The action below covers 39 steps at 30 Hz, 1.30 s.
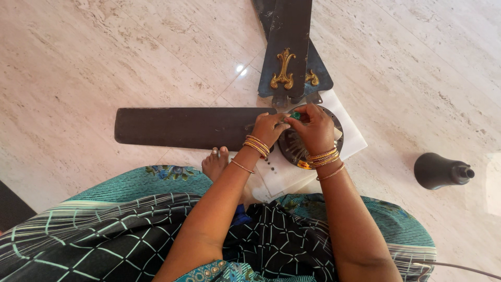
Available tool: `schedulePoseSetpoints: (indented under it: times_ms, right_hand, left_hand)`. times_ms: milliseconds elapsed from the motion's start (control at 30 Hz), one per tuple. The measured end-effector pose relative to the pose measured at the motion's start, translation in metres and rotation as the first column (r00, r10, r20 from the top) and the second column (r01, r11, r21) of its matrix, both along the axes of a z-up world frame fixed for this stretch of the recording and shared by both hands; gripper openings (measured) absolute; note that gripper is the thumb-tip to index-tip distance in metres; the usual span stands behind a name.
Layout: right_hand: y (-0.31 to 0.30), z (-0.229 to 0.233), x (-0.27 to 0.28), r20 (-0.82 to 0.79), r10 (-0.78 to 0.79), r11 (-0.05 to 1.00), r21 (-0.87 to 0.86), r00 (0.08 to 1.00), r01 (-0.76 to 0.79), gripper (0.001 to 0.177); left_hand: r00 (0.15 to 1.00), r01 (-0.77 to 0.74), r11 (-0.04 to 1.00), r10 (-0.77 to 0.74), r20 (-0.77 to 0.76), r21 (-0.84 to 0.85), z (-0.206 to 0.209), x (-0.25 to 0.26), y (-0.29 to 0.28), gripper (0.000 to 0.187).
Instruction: The person sits on the floor and uses a screwdriver to attach fan blades to the motor housing. They align each blade and tighten the screws to secure it in place.
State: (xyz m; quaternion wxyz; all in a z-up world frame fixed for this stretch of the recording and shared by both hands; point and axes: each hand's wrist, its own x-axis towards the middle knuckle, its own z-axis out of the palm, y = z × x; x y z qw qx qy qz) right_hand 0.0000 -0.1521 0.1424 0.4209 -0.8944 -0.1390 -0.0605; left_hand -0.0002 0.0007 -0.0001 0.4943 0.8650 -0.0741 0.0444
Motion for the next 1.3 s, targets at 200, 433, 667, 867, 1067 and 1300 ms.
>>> schedulePoseSetpoints:
  times_ms: [200, 433, 667, 867, 1067, 1300]
  right_hand:
    - [0.002, -0.003, -0.001, -0.004, -0.016, 1.000, 0.012, 1.000, 0.016, 0.031]
    - [0.004, 0.002, 0.000, -0.012, -0.015, 0.999, -0.034, 1.000, 0.015, 0.033]
    - [-0.006, 0.015, 0.001, -0.047, 0.254, 0.967, 0.005, 0.966, -0.254, 0.035]
    - [-0.002, 0.015, 0.002, -0.106, 0.171, 0.985, 0.027, 0.980, -0.169, 0.024]
    - [0.006, 0.014, -0.002, 0.046, 0.155, 0.987, -0.048, 0.987, -0.153, 0.028]
    - [-0.001, 0.010, 0.001, -0.071, 0.210, 0.978, 0.016, 0.975, -0.210, 0.025]
  left_hand:
    - [0.999, -0.002, 1.000, 0.002, -0.035, 0.014, 0.003, -0.001, 0.002, 0.028]
    - [0.998, 0.011, 1.000, -0.010, 0.064, -0.018, -0.001, -0.003, -0.001, 0.036]
    - [0.999, -0.043, 0.998, 0.043, 0.017, 0.035, -0.013, 0.005, 0.000, 0.025]
    - [0.999, -0.044, 0.999, 0.044, 0.027, 0.003, -0.017, 0.003, 0.001, 0.034]
    - [0.997, -0.051, 0.998, 0.049, 0.067, 0.021, -0.025, 0.003, -0.001, 0.033]
    - [0.997, -0.065, 0.996, 0.063, 0.035, 0.055, -0.029, 0.002, -0.002, 0.029]
